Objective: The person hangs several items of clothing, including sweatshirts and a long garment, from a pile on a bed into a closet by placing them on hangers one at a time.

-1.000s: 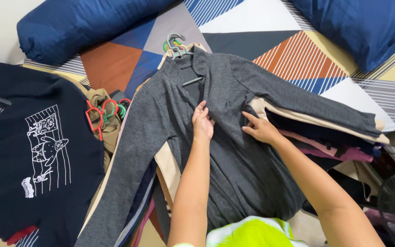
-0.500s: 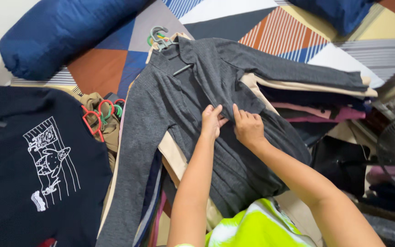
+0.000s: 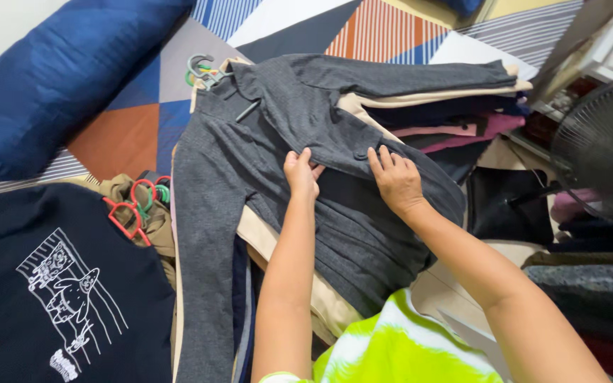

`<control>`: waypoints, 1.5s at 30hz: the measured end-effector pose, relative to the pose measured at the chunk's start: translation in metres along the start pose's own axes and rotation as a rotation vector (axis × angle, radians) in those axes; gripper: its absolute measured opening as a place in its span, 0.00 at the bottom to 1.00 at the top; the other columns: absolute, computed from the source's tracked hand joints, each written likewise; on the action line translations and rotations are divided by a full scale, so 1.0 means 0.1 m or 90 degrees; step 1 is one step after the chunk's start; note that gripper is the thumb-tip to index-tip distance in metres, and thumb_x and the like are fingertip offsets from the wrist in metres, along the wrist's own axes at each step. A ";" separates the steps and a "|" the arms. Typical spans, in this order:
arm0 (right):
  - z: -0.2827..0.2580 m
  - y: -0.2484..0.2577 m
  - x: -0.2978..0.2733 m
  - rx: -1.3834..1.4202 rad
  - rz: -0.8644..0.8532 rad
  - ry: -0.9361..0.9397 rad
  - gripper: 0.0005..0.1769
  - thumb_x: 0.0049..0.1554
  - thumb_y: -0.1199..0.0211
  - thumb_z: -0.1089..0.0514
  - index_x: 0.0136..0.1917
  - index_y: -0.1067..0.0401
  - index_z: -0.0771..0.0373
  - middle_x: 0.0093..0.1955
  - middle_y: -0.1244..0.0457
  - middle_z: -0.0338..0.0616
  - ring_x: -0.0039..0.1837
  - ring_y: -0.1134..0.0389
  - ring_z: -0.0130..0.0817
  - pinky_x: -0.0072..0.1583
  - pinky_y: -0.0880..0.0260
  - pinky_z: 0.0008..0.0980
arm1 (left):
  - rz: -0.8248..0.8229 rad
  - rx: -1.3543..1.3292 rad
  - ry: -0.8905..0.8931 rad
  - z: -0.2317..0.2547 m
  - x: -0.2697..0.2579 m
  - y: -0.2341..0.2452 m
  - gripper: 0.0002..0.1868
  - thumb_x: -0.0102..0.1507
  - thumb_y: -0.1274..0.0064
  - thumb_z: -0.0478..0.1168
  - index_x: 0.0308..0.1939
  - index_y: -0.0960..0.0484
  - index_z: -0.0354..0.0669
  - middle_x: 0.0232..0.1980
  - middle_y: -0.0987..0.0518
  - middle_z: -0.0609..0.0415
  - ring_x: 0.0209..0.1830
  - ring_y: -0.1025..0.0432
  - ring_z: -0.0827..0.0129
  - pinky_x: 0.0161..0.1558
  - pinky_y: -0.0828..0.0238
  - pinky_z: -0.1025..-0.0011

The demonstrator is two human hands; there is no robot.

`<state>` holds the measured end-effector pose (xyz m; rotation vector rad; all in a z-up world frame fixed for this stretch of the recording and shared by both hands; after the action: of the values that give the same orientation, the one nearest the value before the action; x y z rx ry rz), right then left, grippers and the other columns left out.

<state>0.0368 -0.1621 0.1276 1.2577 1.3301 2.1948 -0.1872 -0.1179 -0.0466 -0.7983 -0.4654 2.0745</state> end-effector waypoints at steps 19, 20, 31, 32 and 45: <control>0.90 0.82 -1.30 -0.083 -0.099 -0.213 0.36 0.48 0.38 0.62 0.72 0.32 0.57 0.70 0.38 0.49 0.65 0.34 0.45 0.56 0.30 0.39 | 0.020 0.153 -0.044 0.10 0.17 -0.01 0.02 0.67 0.52 0.33 0.41 0.29 0.42 0.37 0.23 0.53 0.32 0.24 0.66 0.34 0.18 0.57; 0.95 0.89 -1.35 -0.078 -0.099 -0.234 0.39 0.47 0.37 0.63 0.73 0.33 0.57 0.71 0.39 0.49 0.65 0.35 0.46 0.56 0.30 0.40 | 0.016 0.155 -0.042 0.12 0.17 -0.01 0.02 0.67 0.52 0.33 0.41 0.29 0.42 0.37 0.23 0.53 0.32 0.24 0.66 0.34 0.18 0.57; 0.32 0.35 -1.98 0.209 -0.504 -0.088 0.50 0.42 0.24 0.48 0.74 0.40 0.57 0.76 0.48 0.57 0.77 0.49 0.51 0.71 0.48 0.49 | 0.141 0.574 -0.224 0.08 0.07 0.55 0.32 0.56 0.42 0.33 0.64 0.34 0.35 0.55 0.21 0.44 0.52 0.23 0.56 0.56 0.29 0.63; 0.35 0.32 -1.90 0.239 -0.458 -0.109 0.44 0.43 0.24 0.44 0.69 0.35 0.59 0.74 0.46 0.58 0.76 0.48 0.53 0.71 0.47 0.50 | 0.147 0.569 -0.227 0.10 0.09 0.58 0.32 0.56 0.42 0.33 0.64 0.34 0.35 0.55 0.21 0.44 0.52 0.23 0.56 0.56 0.29 0.63; 0.04 -0.31 -0.21 0.322 -0.279 -0.002 0.32 0.47 0.28 0.47 0.63 0.29 0.60 0.72 0.42 0.56 0.73 0.42 0.53 0.68 0.40 0.48 | 0.073 0.669 -0.277 0.56 0.95 0.36 0.19 0.61 0.44 0.40 0.56 0.16 0.44 0.68 0.31 0.38 0.67 0.34 0.49 0.65 0.38 0.63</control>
<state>0.0460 -0.1562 0.0920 0.9802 2.0158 1.6093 -0.2885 -0.0630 -0.0614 0.2536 0.4640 2.1900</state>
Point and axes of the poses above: each hand's wrist, its own x-axis towards the middle knuckle, its own y-axis out of the back of the hand, z = x × y, the point moved 9 cm from there along x, towards the middle knuckle
